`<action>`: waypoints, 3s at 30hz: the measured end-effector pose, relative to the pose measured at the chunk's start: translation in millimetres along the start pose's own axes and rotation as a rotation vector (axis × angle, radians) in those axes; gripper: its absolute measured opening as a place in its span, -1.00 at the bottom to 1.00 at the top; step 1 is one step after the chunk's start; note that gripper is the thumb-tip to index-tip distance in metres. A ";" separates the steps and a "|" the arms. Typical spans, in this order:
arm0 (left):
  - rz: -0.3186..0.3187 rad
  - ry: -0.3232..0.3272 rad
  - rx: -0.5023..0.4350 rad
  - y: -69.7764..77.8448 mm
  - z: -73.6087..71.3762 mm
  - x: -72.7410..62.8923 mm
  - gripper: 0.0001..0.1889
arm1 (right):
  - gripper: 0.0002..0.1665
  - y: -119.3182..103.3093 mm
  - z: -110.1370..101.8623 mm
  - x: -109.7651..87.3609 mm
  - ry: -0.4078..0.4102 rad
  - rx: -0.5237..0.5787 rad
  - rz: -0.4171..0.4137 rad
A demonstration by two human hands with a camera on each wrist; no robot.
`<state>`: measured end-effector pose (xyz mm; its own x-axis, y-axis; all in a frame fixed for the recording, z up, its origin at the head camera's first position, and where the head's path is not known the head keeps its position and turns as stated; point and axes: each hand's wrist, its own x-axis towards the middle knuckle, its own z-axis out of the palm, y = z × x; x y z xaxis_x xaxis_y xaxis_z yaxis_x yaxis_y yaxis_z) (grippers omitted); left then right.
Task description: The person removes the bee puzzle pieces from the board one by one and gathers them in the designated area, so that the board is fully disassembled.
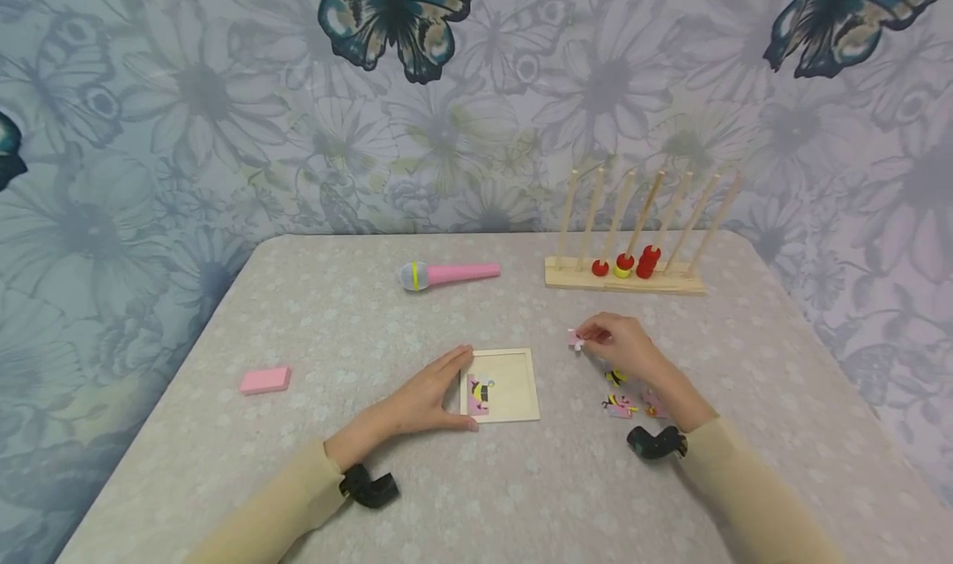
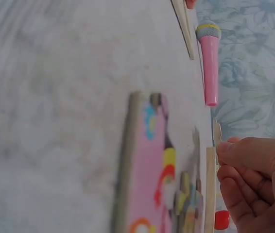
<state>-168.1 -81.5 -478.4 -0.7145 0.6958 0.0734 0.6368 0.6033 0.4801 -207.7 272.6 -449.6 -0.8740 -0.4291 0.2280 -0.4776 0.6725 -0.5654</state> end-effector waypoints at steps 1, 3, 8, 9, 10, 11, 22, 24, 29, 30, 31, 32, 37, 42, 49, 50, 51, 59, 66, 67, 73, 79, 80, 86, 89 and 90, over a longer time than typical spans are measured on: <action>-0.001 0.000 -0.001 -0.1 0.2 -0.1 0.16 | -0.82 1.5 0.5 -0.5 -0.008 0.003 0.005; -0.002 0.000 -0.006 0.0 0.6 -0.3 0.16 | -0.82 3.0 1.7 -1.0 -0.020 0.007 0.008; 0.004 -0.003 -0.010 0.4 1.8 -0.4 0.16 | -0.81 6.2 4.7 -1.9 -0.022 -0.022 -0.002; 0.005 -0.002 -0.007 0.5 1.9 -0.6 0.16 | -0.81 7.2 5.3 -2.1 -0.022 -0.029 -0.005; 0.006 0.000 -0.003 0.5 2.1 -0.7 0.16 | -0.81 8.4 6.1 -2.3 -0.021 -0.037 -0.005; 0.006 0.000 0.000 0.6 2.1 -0.9 0.16 | -0.80 9.4 6.6 -2.3 -0.023 -0.038 -0.010; -0.021 -0.010 0.001 -0.7 -1.6 -2.9 0.15 | -0.70 -48.4 12.5 13.1 -0.031 0.100 -0.021; -0.018 -0.007 0.001 -1.5 -1.8 -2.4 0.15 | -0.67 -69.0 22.9 16.9 -0.069 0.129 -0.057; -0.001 0.003 -0.006 -2.1 -0.9 -0.7 0.14 | -0.64 -99.1 57.5 21.0 -0.170 0.106 -0.137; 0.004 0.005 -0.009 -2.0 -0.6 -0.4 0.14 | -0.63 -100.9 64.2 21.4 -0.174 0.084 -0.149; 0.006 0.007 -0.012 -2.0 -0.9 -0.8 0.14 | -0.62 -103.3 69.5 22.0 -0.181 0.062 -0.150; 0.008 0.008 -0.014 -2.2 -1.0 -1.0 0.14 | -0.61 -105.7 74.1 22.3 -0.183 0.047 -0.149; 0.002 -0.002 -0.012 -2.3 -0.9 -1.2 0.15 | -0.60 -110.3 86.0 21.7 -0.176 -0.010 -0.134; -0.008 -0.004 -0.013 -2.2 -1.3 -0.8 0.14 | -0.63 -111.5 88.4 22.4 -0.176 -0.020 -0.138; 0.014 0.020 0.000 -3.3 -0.7 -1.0 -0.04 | -0.65 -109.2 89.5 24.6 -0.171 0.009 -0.166; 0.014 0.022 0.003 -3.4 -0.6 -1.0 -0.05 | -0.64 -108.7 89.6 25.0 -0.170 0.019 -0.172; 0.015 0.025 0.004 -3.5 -0.6 -0.9 -0.06 | -0.64 -108.4 89.8 25.5 -0.169 0.024 -0.175; 0.011 0.024 -0.003 -2.1 -1.1 -0.2 -0.05 | -0.64 -107.4 90.7 28.4 -0.193 0.062 -0.168; 0.014 0.027 -0.006 -2.1 -0.7 -0.6 -0.05 | -0.68 -101.6 89.4 31.8 -0.197 0.111 -0.217; 0.018 0.030 -0.005 -2.4 -0.4 -0.6 -0.05 | -0.69 -100.5 89.4 32.5 -0.196 0.115 -0.229; 0.032 0.032 -0.006 -2.8 -0.4 -1.1 -0.06 | -0.67 -97.3 89.9 34.4 -0.202 0.119 -0.270; 0.021 0.019 -0.020 -1.1 -2.1 -1.7 -0.07 | -0.64 -96.7 90.2 34.8 -0.205 0.117 -0.288; 0.020 0.017 -0.021 -0.8 -2.4 -1.7 -0.07 | -0.64 -96.5 90.0 34.8 -0.207 0.117 -0.291; 0.008 0.013 -0.017 -0.1 -2.1 -1.2 -0.06 | -0.60 -96.9 86.7 34.8 -0.253 0.126 -0.304; 0.006 0.015 -0.017 -0.2 -2.0 -1.1 -0.06 | -0.59 -97.2 85.0 35.3 -0.272 0.134 -0.308; 0.007 0.016 -0.017 -0.2 -2.1 -1.2 -0.06 | -0.59 -97.4 84.6 35.6 -0.276 0.136 -0.310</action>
<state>-168.0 -83.2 -476.7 -0.7144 0.6939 0.0905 0.6370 0.5914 0.4944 -184.7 140.9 -453.5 -0.6260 -0.7554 0.1936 -0.6813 0.4089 -0.6072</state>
